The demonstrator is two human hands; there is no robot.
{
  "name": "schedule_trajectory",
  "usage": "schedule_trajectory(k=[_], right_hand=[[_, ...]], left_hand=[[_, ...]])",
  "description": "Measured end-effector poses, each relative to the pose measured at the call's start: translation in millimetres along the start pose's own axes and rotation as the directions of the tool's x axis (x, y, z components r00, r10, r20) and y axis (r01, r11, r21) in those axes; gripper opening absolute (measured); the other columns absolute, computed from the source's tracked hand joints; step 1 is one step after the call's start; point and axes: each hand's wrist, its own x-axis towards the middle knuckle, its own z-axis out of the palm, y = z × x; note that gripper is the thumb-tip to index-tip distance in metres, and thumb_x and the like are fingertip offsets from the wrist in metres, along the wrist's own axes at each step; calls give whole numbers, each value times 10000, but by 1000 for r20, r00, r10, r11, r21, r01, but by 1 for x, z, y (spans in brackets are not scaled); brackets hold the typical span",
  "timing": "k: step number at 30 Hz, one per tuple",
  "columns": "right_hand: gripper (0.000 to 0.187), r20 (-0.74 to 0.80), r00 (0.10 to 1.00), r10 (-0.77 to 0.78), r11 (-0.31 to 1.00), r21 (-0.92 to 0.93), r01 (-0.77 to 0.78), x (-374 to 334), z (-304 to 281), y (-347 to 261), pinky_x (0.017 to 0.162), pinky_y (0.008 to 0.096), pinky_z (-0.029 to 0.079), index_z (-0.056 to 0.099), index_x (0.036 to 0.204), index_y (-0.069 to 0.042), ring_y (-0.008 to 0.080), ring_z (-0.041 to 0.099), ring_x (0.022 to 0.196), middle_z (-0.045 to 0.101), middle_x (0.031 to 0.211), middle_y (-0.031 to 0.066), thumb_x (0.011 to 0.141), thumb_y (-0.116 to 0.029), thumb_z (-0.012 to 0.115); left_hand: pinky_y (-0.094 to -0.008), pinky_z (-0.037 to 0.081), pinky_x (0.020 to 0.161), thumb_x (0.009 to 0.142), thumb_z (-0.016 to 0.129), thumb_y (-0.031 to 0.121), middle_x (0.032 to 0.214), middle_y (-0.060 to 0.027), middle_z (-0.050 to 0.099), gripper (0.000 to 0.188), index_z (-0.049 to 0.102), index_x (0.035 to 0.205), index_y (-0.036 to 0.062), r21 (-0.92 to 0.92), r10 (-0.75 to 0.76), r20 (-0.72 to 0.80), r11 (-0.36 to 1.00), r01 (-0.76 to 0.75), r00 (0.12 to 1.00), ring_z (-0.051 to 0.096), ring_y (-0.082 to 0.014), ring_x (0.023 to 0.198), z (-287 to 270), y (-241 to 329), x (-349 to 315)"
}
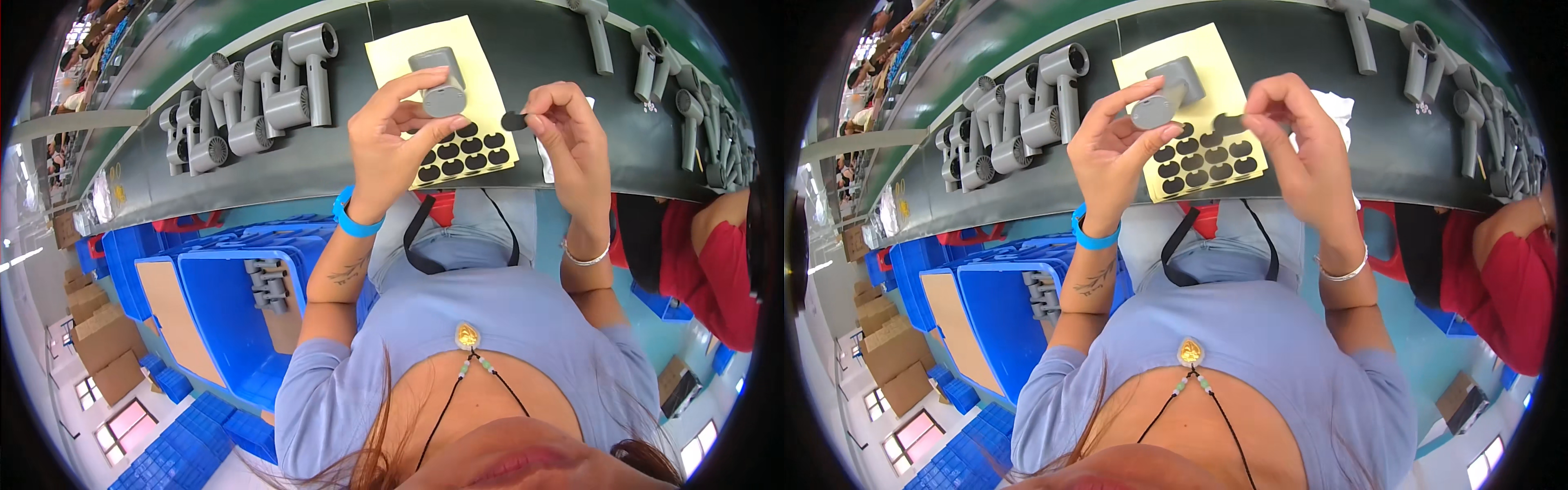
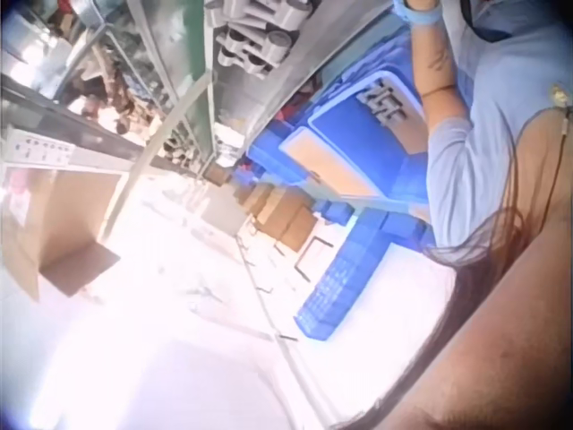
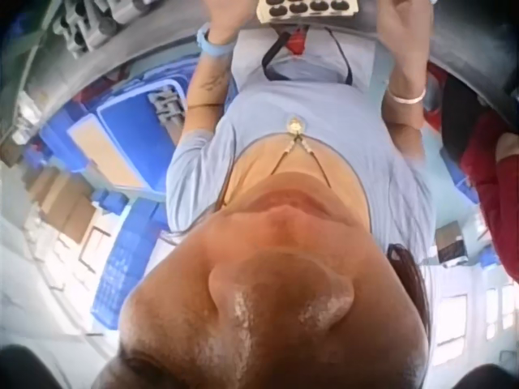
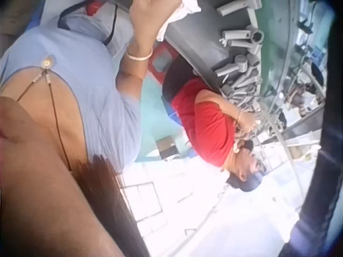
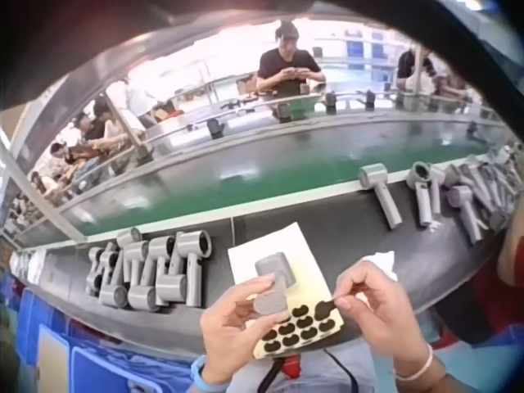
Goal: The person peels adhesive pads from a sticker sheet and sticks them onto the bases of hand fan handles by hand.
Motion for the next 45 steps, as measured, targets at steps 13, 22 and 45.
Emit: schedule_trajectory(k=[13,22,45], right_hand=[[288,57,990,-127,985,-108,132,6,27,-27,892,311,487,443,1108,-1,206,623,1031,563,907,75,873,81,588],[250,12,995,-97,987,-128,98,6,28,-31,856,285,511,440,1075,-2,196,627,1023,568,899,77,887,60,593],[239,-8,995,-103,983,-152,100,7,25,-34,788,259,515,443,1039,-7,169,639,974,589,871,76,876,62,603]], left_hand=[[-359,603,822,830,694,5,1293,-175,562,433,579,1246,-41,-203,-104,184,969,142,977,642,-174,907,1,1,-9],[-271,567,753,811,690,-60,1255,-161,588,414,620,1216,-17,-238,-126,145,958,159,981,664,-166,854,6,0,-10],[-271,564,758,817,684,-55,1236,-159,606,381,638,1194,-15,-204,-123,134,968,149,983,669,-164,856,9,0,-9]])
